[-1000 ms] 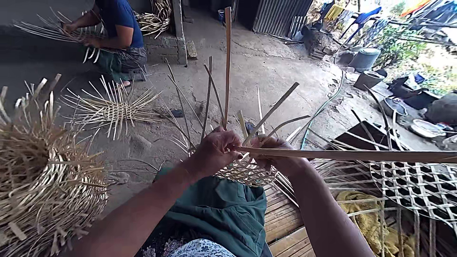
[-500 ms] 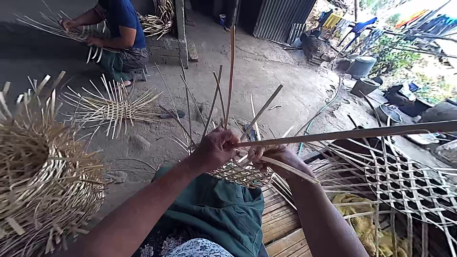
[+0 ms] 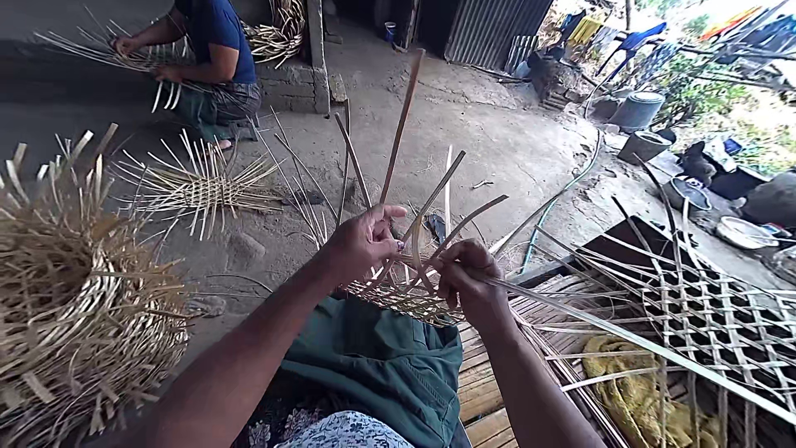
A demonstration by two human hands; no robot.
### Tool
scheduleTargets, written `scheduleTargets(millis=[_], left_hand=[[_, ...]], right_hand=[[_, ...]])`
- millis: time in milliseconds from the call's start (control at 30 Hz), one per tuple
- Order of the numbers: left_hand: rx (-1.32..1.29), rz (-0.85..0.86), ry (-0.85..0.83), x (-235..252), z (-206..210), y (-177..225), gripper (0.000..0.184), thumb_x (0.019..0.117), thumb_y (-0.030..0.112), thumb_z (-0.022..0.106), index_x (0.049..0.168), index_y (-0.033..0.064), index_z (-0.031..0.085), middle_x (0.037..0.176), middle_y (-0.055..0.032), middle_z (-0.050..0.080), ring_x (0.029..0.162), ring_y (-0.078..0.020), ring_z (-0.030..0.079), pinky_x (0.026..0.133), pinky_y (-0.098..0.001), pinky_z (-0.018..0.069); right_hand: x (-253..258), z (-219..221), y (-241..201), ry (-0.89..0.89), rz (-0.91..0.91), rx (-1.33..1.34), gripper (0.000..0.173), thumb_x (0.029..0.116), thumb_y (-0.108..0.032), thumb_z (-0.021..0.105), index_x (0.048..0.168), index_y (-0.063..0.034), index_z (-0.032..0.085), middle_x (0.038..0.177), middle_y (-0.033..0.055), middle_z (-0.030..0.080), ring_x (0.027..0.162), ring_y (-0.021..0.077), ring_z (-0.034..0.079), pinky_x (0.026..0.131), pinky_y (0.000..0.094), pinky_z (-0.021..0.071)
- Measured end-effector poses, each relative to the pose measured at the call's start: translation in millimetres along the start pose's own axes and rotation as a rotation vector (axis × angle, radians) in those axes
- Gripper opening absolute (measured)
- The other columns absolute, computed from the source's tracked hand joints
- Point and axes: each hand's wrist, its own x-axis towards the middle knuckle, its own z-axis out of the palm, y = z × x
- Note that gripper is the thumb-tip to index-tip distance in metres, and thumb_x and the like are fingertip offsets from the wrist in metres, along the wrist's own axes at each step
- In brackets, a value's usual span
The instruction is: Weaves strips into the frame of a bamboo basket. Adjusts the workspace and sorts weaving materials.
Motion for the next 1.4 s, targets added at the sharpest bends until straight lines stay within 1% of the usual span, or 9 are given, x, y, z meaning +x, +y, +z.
scheduleTargets(millis=[133,300,500,633,767,1000,1167,1300,1400], left_hand=[[-0.083,-0.098,0.089,0.5,3.9,-3.1,0.027,0.0933,0.003,0.069,0.118,0.0116,0.072,0.079,-0.0020,0.066,0.064,-0.0102,0.061,0.063,-0.0295,0.0558],[-0.239,0.077,0.171,-11.8,13.4,-7.1,0.005,0.0998,0.005,0.058,0.103,0.0054,0.062,0.089,-0.0008,0.070,0.073,-0.0055,0.064,0.067,-0.0224,0.0546],[0.450,0.346,0.349,-9.3,24.5,-12.3,0.035,0.0957,0.017,0.069,0.129,0.0069,0.067,0.065,-0.0024,0.060,0.055,-0.0153,0.057,0.055,-0.0349,0.0513],[0.751,0.790,0.245,-12.2,30.3,-12.0,0.031,0.0995,0.027,0.065,0.127,0.0136,0.069,0.108,-0.0116,0.073,0.094,-0.0250,0.070,0.078,-0.0371,0.0598],[0.921,0.753,0.140,-8.1,19.2,-1.9,0.030,0.1016,0.026,0.062,0.129,0.0177,0.071,0.098,-0.0083,0.073,0.089,-0.0280,0.067,0.071,-0.0405,0.0557],[0.697,0.673,0.398,-11.3,25.9,19.4,0.022,0.0940,0.028,0.071,0.107,0.0125,0.078,0.098,-0.0051,0.074,0.088,-0.0222,0.064,0.074,-0.0348,0.0526],[0.326,0.441,0.242,-18.2,31.6,7.3,0.016,0.0857,0.020,0.080,0.098,0.0117,0.074,0.089,0.0035,0.070,0.088,-0.0099,0.060,0.079,-0.0278,0.0496],[0.188,0.275,0.213,-11.4,27.9,-10.8,0.012,0.0876,0.015,0.079,0.096,0.0106,0.073,0.087,0.0032,0.067,0.085,-0.0090,0.058,0.079,-0.0291,0.0492],[0.412,0.386,0.272,-7.1,28.6,-22.9,0.044,0.0821,0.034,0.085,0.115,0.0068,0.072,0.096,-0.0039,0.073,0.093,-0.0207,0.064,0.085,-0.0421,0.0518]], right_hand=[[-8.2,11.4,2.2,-0.092,-0.156,-0.220,0.021,0.1018,-0.008,0.058,0.113,-0.0046,0.075,0.096,0.0028,0.068,0.060,0.0014,0.059,0.052,0.0178,0.0541],[-7.3,12.1,4.6,0.005,-0.243,-0.608,0.030,0.0991,-0.005,0.054,0.115,-0.0113,0.079,0.088,0.0079,0.063,0.060,0.0039,0.056,0.056,0.0204,0.0526],[-9.3,9.1,-5.0,-0.126,-0.176,-0.744,0.036,0.0984,-0.004,0.053,0.120,-0.0186,0.078,0.090,0.0084,0.064,0.069,0.0069,0.059,0.062,0.0230,0.0525],[-5.3,6.8,-12.2,-0.064,-0.060,-0.500,0.019,0.0999,-0.009,0.058,0.110,-0.0049,0.074,0.089,0.0029,0.068,0.064,0.0030,0.062,0.057,0.0197,0.0555],[-3.5,8.1,-27.7,0.052,-0.020,-0.323,0.032,0.0891,-0.003,0.071,0.121,-0.0036,0.066,0.092,0.0037,0.072,0.070,0.0092,0.070,0.063,0.0268,0.0622],[10.8,20.1,-61.8,0.209,-0.138,-1.265,0.025,0.0949,-0.023,0.072,0.116,-0.0107,0.075,0.093,0.0171,0.071,0.076,0.0369,0.070,0.062,0.0575,0.0551],[17.6,11.0,-66.1,0.029,0.076,-0.979,0.021,0.0927,-0.028,0.077,0.094,-0.0082,0.072,0.075,0.0082,0.066,0.068,0.0253,0.063,0.064,0.0535,0.0521],[24.6,-1.8,-38.9,-0.023,0.141,-0.649,0.027,0.1038,-0.029,0.055,0.091,-0.0068,0.065,0.069,-0.0004,0.063,0.061,0.0085,0.062,0.060,0.0310,0.0540],[20.5,-14.4,-20.6,-0.082,0.026,-0.379,0.027,0.1015,-0.027,0.050,0.102,-0.0075,0.069,0.080,-0.0016,0.071,0.073,0.0071,0.068,0.072,0.0287,0.0600]])
